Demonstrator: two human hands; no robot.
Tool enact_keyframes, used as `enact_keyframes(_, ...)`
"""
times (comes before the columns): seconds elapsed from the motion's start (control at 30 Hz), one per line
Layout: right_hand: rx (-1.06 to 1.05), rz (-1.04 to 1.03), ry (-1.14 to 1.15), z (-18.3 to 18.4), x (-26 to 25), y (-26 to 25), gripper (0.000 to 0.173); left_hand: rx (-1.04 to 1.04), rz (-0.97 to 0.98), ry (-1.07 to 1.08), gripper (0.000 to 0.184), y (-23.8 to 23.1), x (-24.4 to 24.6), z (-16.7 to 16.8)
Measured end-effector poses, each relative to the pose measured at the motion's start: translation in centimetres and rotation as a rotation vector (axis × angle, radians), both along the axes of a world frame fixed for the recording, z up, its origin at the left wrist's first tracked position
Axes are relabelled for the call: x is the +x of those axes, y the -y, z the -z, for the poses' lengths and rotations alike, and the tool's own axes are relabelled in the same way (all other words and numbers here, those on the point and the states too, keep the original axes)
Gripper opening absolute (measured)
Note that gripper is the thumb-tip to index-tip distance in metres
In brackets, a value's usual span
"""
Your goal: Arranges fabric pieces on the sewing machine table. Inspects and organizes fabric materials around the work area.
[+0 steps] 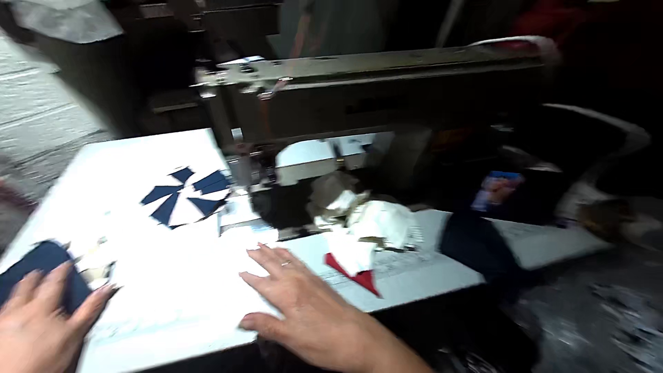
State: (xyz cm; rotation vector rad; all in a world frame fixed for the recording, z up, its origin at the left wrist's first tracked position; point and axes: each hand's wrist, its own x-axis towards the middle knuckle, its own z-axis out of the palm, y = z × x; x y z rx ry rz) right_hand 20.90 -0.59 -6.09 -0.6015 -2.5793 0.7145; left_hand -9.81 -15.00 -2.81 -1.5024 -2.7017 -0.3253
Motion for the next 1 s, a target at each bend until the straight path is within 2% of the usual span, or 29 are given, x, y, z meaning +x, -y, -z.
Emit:
enact_keyframes(0.1, 0.105, 0.009, -0.064, 1.3, -0.6, -0.3, 0.063, -0.006, -0.076, -0.161, 0.085, 0.9, -2.6, 0.1)
enact_keyframes(0.2, 0.179, -0.011, -0.128, 2.2, -0.6, -0.8, 0.063, 0.075, -0.080, -0.164, 0.071, 0.2, -1.6, -3.0)
enact_keyframes(0.37, 0.206, -0.023, -0.164, 2.6, -0.8, -1.2, 0.066, 0.233, 0.115, -0.089, 0.040, -1.9, -0.9, -5.7)
enact_keyframes(0.57, 0.193, -0.017, -0.160, 2.4, -0.6, -1.0, 0.067, 0.242, 0.434, -0.119, 0.019, -7.7, 1.4, -4.5)
enact_keyframes(0.77, 0.175, -0.013, -0.172, 2.3, -0.6, -1.0, 0.063, 0.097, 0.539, -0.112, 0.025, -13.6, 3.5, -2.3)
enact_keyframes(1.0, 0.148, -0.029, -0.196, 2.3, -0.5, -1.1, 0.063, -0.022, 0.456, -0.068, 0.033, -15.9, 3.6, -1.9)
